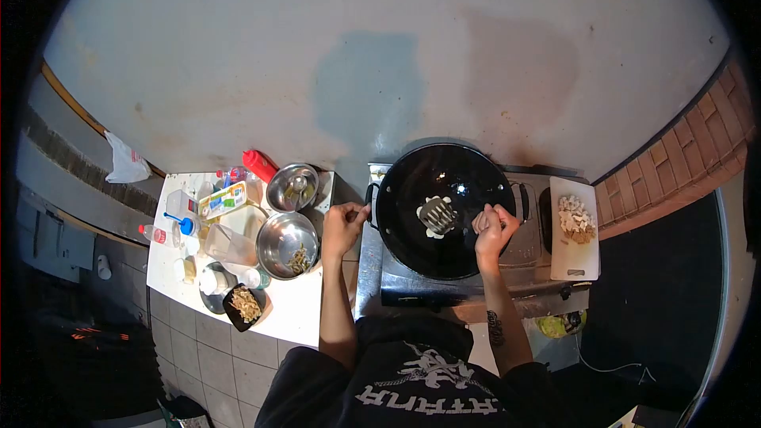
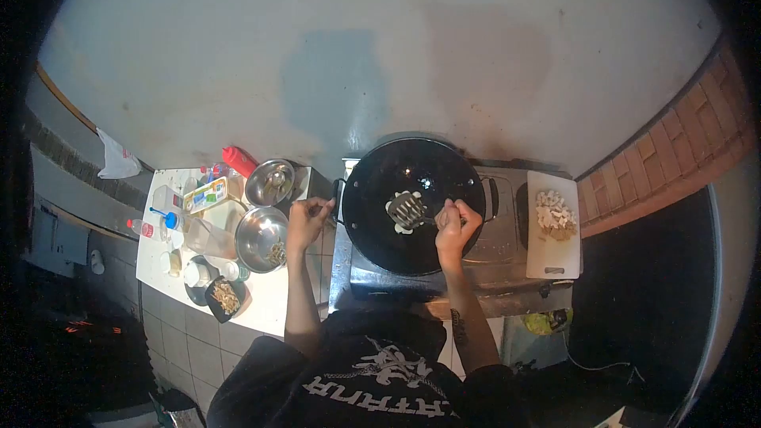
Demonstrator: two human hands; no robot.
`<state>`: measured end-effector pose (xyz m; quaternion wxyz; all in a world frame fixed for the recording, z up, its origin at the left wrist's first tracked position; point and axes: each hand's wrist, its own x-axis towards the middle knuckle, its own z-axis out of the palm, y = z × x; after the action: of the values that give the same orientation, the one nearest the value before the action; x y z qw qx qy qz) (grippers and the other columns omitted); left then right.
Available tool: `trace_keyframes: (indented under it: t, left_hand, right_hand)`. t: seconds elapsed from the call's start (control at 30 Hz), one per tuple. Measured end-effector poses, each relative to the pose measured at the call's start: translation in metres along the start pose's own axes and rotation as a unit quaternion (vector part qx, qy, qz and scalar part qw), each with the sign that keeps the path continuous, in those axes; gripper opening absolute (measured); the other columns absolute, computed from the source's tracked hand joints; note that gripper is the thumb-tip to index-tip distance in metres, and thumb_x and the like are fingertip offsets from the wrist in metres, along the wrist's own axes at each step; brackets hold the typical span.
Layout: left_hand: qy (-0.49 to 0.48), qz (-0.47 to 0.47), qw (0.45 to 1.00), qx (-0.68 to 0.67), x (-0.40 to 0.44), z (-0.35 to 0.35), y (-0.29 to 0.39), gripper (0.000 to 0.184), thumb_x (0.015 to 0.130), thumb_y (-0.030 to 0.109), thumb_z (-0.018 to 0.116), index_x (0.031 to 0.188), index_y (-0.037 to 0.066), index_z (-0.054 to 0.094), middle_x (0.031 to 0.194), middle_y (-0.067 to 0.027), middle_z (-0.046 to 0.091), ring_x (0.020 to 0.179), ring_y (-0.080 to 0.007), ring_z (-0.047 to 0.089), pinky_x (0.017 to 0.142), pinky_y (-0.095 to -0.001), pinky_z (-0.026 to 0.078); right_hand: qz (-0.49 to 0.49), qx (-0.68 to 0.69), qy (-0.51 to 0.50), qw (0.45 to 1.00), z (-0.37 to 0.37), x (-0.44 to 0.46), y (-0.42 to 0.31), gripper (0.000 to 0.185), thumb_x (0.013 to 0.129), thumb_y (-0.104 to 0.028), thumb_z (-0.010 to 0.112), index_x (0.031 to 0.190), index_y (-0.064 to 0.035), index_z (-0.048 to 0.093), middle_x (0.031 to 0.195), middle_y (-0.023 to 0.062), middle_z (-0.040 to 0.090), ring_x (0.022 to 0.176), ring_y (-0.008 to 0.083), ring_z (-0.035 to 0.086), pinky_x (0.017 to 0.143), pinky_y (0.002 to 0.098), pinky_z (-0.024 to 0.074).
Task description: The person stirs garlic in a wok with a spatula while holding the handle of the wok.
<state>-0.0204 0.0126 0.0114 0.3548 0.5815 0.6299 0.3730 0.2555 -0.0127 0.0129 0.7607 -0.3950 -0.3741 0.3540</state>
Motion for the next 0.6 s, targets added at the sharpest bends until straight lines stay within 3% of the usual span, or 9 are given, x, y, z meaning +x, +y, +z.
trace_keyframes:
  t: [0.07, 0.17, 0.4, 0.6]
  left_hand:
    - [0.005, 0.032, 0.999, -0.011, 0.003, 0.001, -0.002, 0.024, 0.084, 0.022, 0.069, 0.076, -0.001, 0.067, 0.047, -0.0048, 0.044, 0.046, -0.0106, 0.037, 0.047, -0.0296, 0.033]
    - [0.010, 0.054, 0.998, 0.016, 0.004, 0.002, -0.006, 0.025, 0.084, 0.022, 0.069, 0.076, -0.002, 0.067, 0.047, -0.0040, 0.044, 0.045, -0.0103, 0.037, 0.046, -0.0296, 0.032]
    - [0.000, 0.031, 0.999, -0.023, 0.006, 0.002, -0.008, 0.026, 0.084, 0.023, 0.069, 0.076, -0.002, 0.067, 0.047, -0.0037, 0.045, 0.044, -0.0101, 0.037, 0.045, -0.0295, 0.032]
    - [0.023, 0.073, 0.997, 0.009, 0.005, 0.003, -0.007, 0.026, 0.085, 0.023, 0.068, 0.075, -0.001, 0.067, 0.047, -0.0046, 0.048, 0.044, -0.0101, 0.040, 0.046, -0.0289, 0.034]
  right_hand:
    - [0.000, -0.007, 0.001, 1.000, -0.003, -0.001, 0.002, 0.040, 0.088, 0.001, 0.047, 0.053, -0.0077, 0.030, 0.044, 0.0000, 0.029, 0.035, 0.0085, 0.025, 0.037, 0.0258, 0.0202]
    - [-0.001, 0.015, -0.004, 1.000, 0.001, -0.003, -0.004, 0.041, 0.087, 0.004, 0.047, 0.053, -0.0080, 0.028, 0.046, -0.0030, 0.030, 0.039, 0.0042, 0.024, 0.039, 0.0247, 0.0196]
    - [0.000, 0.001, -0.031, 1.000, -0.001, 0.006, -0.018, 0.041, 0.088, 0.002, 0.050, 0.054, -0.0085, 0.030, 0.047, -0.0033, 0.030, 0.039, 0.0041, 0.027, 0.038, 0.0245, 0.0194]
    - [0.018, -0.011, -0.053, 0.998, -0.012, 0.015, -0.038, 0.042, 0.088, 0.000, 0.052, 0.053, -0.0085, 0.032, 0.045, -0.0039, 0.030, 0.037, 0.0042, 0.026, 0.037, 0.0245, 0.0179]
